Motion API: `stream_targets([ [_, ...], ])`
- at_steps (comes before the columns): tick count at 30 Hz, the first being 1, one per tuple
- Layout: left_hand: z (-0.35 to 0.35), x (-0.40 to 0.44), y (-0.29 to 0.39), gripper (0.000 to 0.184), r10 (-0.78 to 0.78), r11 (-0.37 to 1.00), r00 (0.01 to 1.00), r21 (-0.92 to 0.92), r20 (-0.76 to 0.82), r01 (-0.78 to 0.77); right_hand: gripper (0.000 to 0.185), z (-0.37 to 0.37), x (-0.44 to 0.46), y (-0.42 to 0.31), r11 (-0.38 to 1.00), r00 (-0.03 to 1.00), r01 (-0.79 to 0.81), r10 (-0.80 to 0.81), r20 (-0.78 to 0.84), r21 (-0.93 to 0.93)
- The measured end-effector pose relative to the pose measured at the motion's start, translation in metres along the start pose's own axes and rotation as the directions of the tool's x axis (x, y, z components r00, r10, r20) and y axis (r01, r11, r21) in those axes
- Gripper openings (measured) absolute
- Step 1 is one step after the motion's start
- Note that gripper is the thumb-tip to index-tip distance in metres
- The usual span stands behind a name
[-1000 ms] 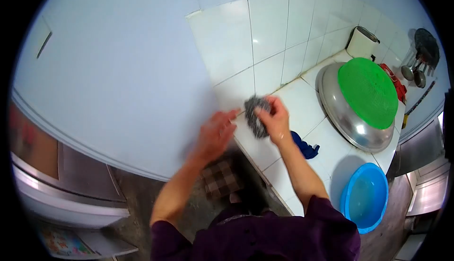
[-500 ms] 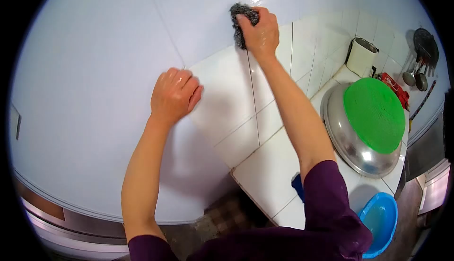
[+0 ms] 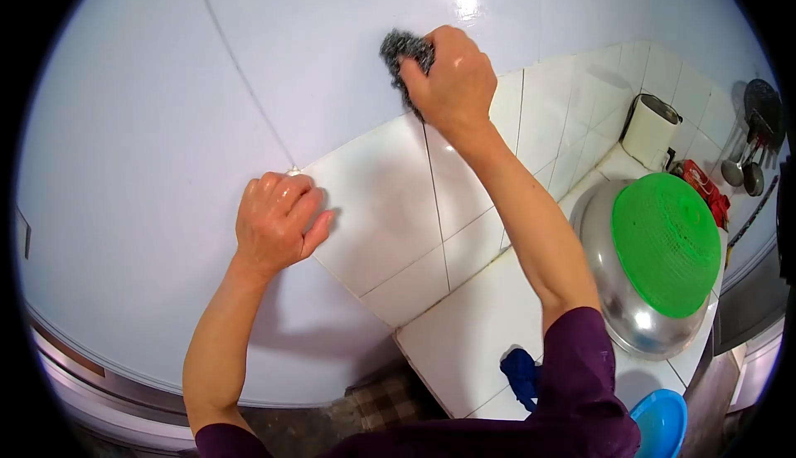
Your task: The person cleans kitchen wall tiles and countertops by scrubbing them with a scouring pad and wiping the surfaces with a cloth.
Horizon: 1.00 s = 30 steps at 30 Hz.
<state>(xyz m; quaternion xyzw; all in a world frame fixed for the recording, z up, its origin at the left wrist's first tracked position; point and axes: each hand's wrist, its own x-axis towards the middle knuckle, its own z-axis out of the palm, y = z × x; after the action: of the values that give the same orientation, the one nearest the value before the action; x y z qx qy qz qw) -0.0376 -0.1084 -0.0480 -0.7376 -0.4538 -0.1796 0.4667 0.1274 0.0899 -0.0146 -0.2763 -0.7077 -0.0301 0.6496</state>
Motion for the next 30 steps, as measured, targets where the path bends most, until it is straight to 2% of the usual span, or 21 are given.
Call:
stream_targets([
  [1,0.000,0.001,-0.001,0.019,0.002,1.000,1.000,0.004,-0.002,-0.002,0.029,0.006,0.002,0.009,0.993,0.990,0.112,-0.114,-0.084,-0.033],
  [2,-0.001,0.002,0.001,0.019,-0.001,1.000,1.000,0.003,0.003,0.001,0.029,0.004,0.010,0.013,0.993,0.990,0.110,-0.112,-0.083,-0.031],
  [4,-0.002,0.000,0.003,0.020,-0.011,1.000,1.000,-0.011,0.015,0.011,0.028,-0.003,0.021,0.016,0.993,0.994,-0.084,0.077,-0.082,-0.084],
  [5,-0.002,0.001,0.002,0.020,-0.002,1.000,1.000,-0.003,0.005,0.002,0.027,0.001,0.016,0.011,0.993,0.990,-0.096,0.087,-0.113,-0.069],
  [8,0.001,0.002,0.001,0.020,0.006,1.000,1.000,0.005,-0.014,-0.006,0.024,0.004,-0.001,0.003,0.984,0.983,0.169,-0.172,-0.061,-0.060],
  [10,0.000,0.000,0.002,0.020,0.005,1.000,1.000,-0.009,-0.001,-0.005,0.029,0.001,0.019,0.019,0.984,0.991,-0.034,0.011,-0.131,-0.172],
  [11,-0.002,0.001,0.003,0.020,0.005,1.000,1.000,-0.003,-0.003,-0.005,0.029,-0.002,0.023,0.024,0.986,0.982,-0.165,0.163,-0.092,-0.018],
  [12,-0.002,0.002,0.002,0.020,0.011,1.000,1.000,0.007,-0.010,-0.011,0.029,0.000,0.014,0.017,0.986,0.982,-0.166,0.163,-0.093,-0.021],
  [14,0.001,0.001,0.001,0.020,0.004,1.000,1.000,0.006,-0.014,-0.004,0.026,0.008,-0.007,0.000,0.970,0.960,0.232,-0.240,-0.141,-0.071],
  [16,0.001,-0.001,0.002,0.020,-0.003,1.000,1.000,-0.004,0.010,0.003,0.024,0.004,0.003,0.008,0.975,0.974,0.203,-0.210,-0.080,-0.086],
  [18,0.001,0.000,0.002,0.021,0.003,1.000,1.000,0.017,-0.023,-0.002,0.026,-0.004,0.027,0.019,0.986,0.983,-0.162,0.156,-0.096,-0.051],
  [19,0.000,-0.001,0.003,0.021,0.006,1.000,1.000,0.019,-0.027,-0.006,0.026,0.000,0.021,0.014,0.982,0.985,-0.152,0.141,-0.104,-0.114],
  [20,0.000,-0.001,0.003,0.021,0.001,1.000,1.000,0.011,-0.011,-0.001,0.026,0.007,0.012,0.006,0.990,0.993,0.031,-0.046,-0.106,-0.137],
  [22,0.000,0.002,0.001,0.021,0.004,1.000,1.000,0.017,-0.003,-0.004,0.026,0.008,-0.002,-0.008,0.962,0.966,0.252,-0.255,-0.025,-0.104],
  [23,0.000,0.003,0.002,0.021,0.008,1.000,1.000,0.025,-0.016,-0.008,0.027,0.005,0.010,0.000,0.964,0.971,0.226,-0.235,-0.051,-0.142],
  [24,0.000,0.003,0.004,0.021,0.004,1.000,0.999,0.030,-0.037,-0.003,0.025,0.000,0.029,0.010,0.989,0.996,0.044,-0.055,-0.072,-0.143],
  [25,0.000,0.002,0.005,0.021,0.002,1.000,0.999,0.028,-0.040,-0.001,0.025,-0.011,0.045,0.016,0.987,0.990,-0.139,0.139,-0.012,-0.080],
  [26,0.000,0.002,0.005,0.021,-0.001,1.000,0.999,0.022,-0.033,0.002,0.024,-0.020,0.055,0.017,0.945,0.944,-0.325,0.326,0.056,-0.029],
  [27,-0.001,0.004,0.004,0.021,0.001,1.000,1.000,0.020,-0.030,-0.001,0.023,-0.017,0.055,0.006,0.945,0.955,-0.291,0.297,0.016,-0.147],
  [28,0.000,0.003,0.003,0.021,0.007,1.000,0.999,0.023,-0.041,-0.006,0.023,-0.007,0.046,-0.006,0.972,0.981,-0.193,0.191,-0.029,-0.130],
  [30,0.002,0.002,0.004,0.021,0.002,1.000,0.999,0.027,-0.050,-0.001,0.025,0.007,0.020,-0.031,0.981,0.975,0.187,-0.191,-0.112,-0.048],
])
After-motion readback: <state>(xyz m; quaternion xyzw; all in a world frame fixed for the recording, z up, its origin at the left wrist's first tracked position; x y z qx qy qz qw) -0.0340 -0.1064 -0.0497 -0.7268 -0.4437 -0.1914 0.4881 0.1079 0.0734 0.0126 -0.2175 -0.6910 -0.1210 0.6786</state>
